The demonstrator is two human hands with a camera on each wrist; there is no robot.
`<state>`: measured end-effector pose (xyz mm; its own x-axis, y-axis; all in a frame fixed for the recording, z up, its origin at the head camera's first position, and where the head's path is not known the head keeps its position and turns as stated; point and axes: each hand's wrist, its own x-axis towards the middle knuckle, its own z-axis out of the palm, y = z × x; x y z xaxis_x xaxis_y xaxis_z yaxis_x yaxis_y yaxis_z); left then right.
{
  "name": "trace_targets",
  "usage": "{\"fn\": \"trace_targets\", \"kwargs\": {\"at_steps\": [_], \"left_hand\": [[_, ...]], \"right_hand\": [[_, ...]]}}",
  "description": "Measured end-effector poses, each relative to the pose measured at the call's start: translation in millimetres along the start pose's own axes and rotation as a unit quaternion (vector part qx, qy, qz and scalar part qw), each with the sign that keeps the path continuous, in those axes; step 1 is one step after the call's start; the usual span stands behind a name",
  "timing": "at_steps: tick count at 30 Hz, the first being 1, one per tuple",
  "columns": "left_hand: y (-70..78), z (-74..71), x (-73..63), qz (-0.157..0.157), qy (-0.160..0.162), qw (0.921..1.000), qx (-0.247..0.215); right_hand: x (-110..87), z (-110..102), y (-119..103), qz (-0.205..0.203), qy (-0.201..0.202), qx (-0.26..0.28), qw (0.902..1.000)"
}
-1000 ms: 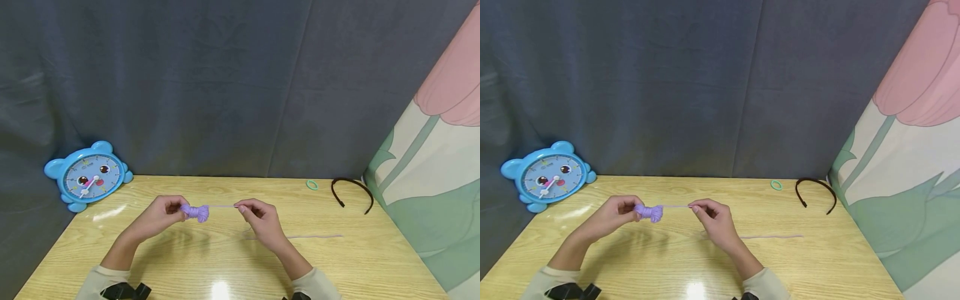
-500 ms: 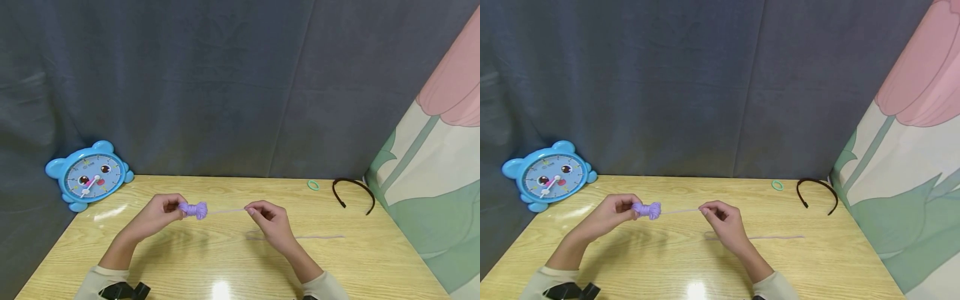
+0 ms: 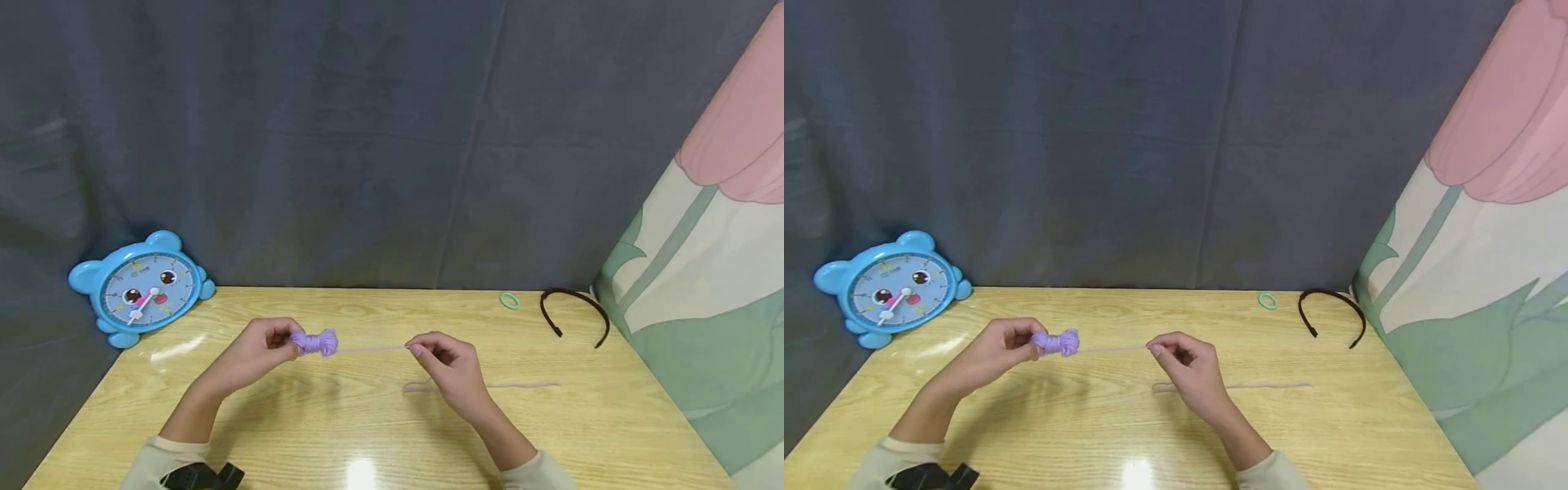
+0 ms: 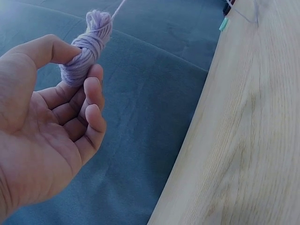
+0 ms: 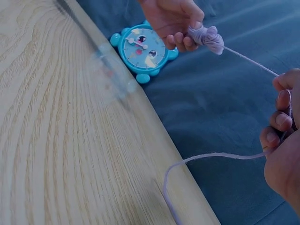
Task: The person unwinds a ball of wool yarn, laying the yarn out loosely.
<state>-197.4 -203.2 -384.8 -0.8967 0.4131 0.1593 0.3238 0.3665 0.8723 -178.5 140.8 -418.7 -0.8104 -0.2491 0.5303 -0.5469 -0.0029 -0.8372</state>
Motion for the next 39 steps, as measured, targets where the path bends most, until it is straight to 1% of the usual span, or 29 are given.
{"fn": "trace_targets", "kwargs": {"at_steps": [7, 13, 16, 20, 28, 35, 39], "left_hand": [[-0.8, 1.0, -0.3, 0.008, 0.003, 0.9999, 0.011], [-0.7, 0.2, -1.0, 0.004, 0.002, 0.9999, 0.014], [-0.1, -0.1, -1.3, 0.003, -0.001, 0.9999, 0.012], [0.8, -0.2, -1.7, 0.005, -0.002, 1.0000, 0.008], [2.4, -2.8, -3.0, 0.010, 0.007, 0.9999, 0.011], [1.2, -3.9, -2.7, 0.017, 0.013, 0.9997, 0.010], [1.2, -4.6, -3.0, 0.017, 0.020, 0.9996, 0.011]], "right_hand": [[0.7, -4.0, -3.3, 0.013, 0.021, -0.023, 0.9994], [2.9, -9.8, -7.5, 0.048, 0.063, -0.031, 0.9964], [4.4, -13.8, -7.9, 0.059, 0.080, -0.032, 0.9945], [6.5, -19.9, -6.5, 0.056, 0.092, -0.039, 0.9935], [9.3, -30.6, -6.7, 0.051, 0.126, -0.035, 0.9901], [10.4, -35.1, -9.4, 0.044, 0.130, -0.035, 0.9899], [11.8, -36.3, -10.6, 0.033, 0.136, -0.031, 0.9896]]}}
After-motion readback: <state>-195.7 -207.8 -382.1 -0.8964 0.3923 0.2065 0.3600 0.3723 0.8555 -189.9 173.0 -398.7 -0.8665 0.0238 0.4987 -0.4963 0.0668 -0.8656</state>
